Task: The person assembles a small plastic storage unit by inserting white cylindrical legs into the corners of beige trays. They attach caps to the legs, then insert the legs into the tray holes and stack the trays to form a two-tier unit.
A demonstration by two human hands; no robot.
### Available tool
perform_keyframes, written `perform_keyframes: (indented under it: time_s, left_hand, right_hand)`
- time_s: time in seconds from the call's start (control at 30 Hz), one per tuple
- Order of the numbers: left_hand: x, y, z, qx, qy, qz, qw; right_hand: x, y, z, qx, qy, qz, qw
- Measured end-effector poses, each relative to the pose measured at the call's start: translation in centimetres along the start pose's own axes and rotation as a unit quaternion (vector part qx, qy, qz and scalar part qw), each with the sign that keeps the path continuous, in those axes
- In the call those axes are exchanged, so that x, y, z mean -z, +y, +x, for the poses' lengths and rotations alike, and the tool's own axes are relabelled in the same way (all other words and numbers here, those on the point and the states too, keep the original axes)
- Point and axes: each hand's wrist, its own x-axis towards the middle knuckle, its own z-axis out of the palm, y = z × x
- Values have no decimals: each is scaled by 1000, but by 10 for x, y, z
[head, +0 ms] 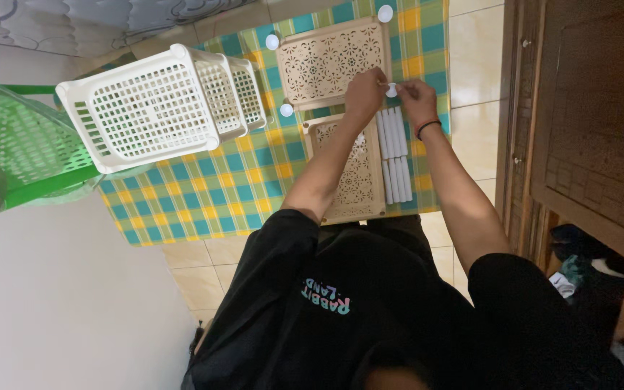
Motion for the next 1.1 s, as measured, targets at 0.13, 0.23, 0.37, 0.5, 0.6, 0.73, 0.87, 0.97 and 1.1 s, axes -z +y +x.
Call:
perform_keyframes:
  time_s: [0.13, 0.23, 0.37, 0.5, 0.6, 0.73, 0.87, 0.97, 1.1]
  left_hand:
    - [35, -12, -10, 17, 61, -96, 993]
    - [66, -56, -11, -67, 248, -84, 963]
    - [96, -121, 12, -25, 351, -14, 936]
    - [104, -162, 26, 144, 202, -71, 966]
    - [100, -170, 37, 189, 129, -145, 963]
    - [95, -168, 43, 179, 97, -305, 930]
    - [97, -163, 42, 143, 106, -217, 960]
    - [101, -157, 37, 115, 128, -213, 962]
    - [113, -141, 25, 87, 141, -308, 937]
  right_hand:
    - [3, 0, 1, 0, 4, -62, 998]
    - [3, -1, 9, -1, -3, -53, 999]
    - [0, -11, 37, 24, -26, -80, 996]
    - [-6, -29, 57, 15, -53, -130, 990]
    - [-19, -44, 67, -48, -61, -89, 993]
    - [-26, -61, 71, -102, -95, -38, 989]
    - [-31, -72, 69, -129, -98, -56, 985]
    - [-32, -75, 59, -111, -106, -7, 988]
    - [-26, -84, 50, -53, -96, 18, 994]
